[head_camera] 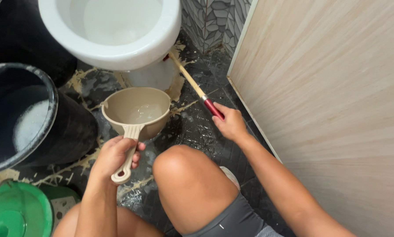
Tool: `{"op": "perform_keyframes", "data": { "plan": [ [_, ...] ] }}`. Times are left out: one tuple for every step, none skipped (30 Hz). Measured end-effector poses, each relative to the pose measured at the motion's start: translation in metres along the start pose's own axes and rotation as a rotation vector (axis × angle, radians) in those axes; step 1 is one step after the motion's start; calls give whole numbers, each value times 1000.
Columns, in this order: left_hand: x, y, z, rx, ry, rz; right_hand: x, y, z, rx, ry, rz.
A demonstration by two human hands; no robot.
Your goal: The person cleans a white toilet by repeatedly scooping soapy water from a black bucket with a beige plastic scoop and pouring it over the toilet bowl and base. They use a long-handled brush to scrub the exterior base and the floor around the toilet.
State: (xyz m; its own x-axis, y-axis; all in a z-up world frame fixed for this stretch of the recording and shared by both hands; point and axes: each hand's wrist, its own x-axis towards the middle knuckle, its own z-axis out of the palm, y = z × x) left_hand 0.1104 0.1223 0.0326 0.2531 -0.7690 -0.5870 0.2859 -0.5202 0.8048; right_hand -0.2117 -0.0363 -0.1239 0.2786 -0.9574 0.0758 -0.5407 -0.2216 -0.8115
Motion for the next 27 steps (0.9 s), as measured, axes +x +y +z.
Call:
{"op": "perform_keyframes", "data": {
  "plan": [
    [-1,0,-1,1,2,3,-3,-5,8,18,43,-97],
    [-2,-1,-2,8,4,3,-8,-7,14,36,85,-194],
    [-2,-1,-1,15,-1,4,-18,-8,16,-6,22,-104],
    [-2,0,0,22,-6,5,-28,-10,21,-47,-40,-13],
    [-2,0,1,29,5,4,-34,-13,22,-86,-108,75],
    [-2,0,3,36,16,2,-33,-14,18,-66,-99,88],
    [-3,1,4,46,24,-1,-32,-16,11,-45,-89,104],
    [-4,0,5,36,26,-5,-30,-18,6,-23,-79,120],
    [-4,1,6,23,28,-6,-25,-20,3,-10,-46,68],
    [-3,1,7,11,30,-7,-20,-22,1,4,-13,15],
    [-4,1,8,8,41,-3,-20,-21,3,20,15,-32],
    [-5,1,8,4,51,0,-25,-20,9,5,26,-119],
    [-3,3,9,2,56,12,-29,-20,18,-12,45,-212],
    [-4,5,9,-19,55,12,-33,-17,24,-29,63,-304],
    [-6,6,9,-43,55,10,-38,-13,25,-67,-14,-185],
    [-7,7,9,-67,55,8,-43,-11,23,-106,-91,-66],
    [-9,7,8,-60,66,0,-48,-10,21,-141,-172,59],
    [-8,7,9,-53,78,-9,-50,-11,18,-92,-151,81],
    [-6,8,9,-45,88,-16,-48,-13,13,-43,-129,102],
    [-5,9,9,-49,96,-44,-45,-17,8,6,-106,123],
    [-4,9,10,-55,106,-69,-39,-23,6,17,-76,84],
    [-2,10,10,-61,116,-94,-31,-29,6,28,-46,44],
    [-1,10,11,-45,119,-95,-28,-34,9,39,-18,7],
    [0,11,11,-29,122,-95,-30,-36,15,28,-47,35],
    [1,13,12,-11,123,-93,-32,-37,23,17,-72,61],
    [-1,13,12,-28,128,-89,-34,-36,30,7,-97,88],
    [-3,14,12,-44,130,-83,-36,-31,31,-46,-122,75]
  ]
}}
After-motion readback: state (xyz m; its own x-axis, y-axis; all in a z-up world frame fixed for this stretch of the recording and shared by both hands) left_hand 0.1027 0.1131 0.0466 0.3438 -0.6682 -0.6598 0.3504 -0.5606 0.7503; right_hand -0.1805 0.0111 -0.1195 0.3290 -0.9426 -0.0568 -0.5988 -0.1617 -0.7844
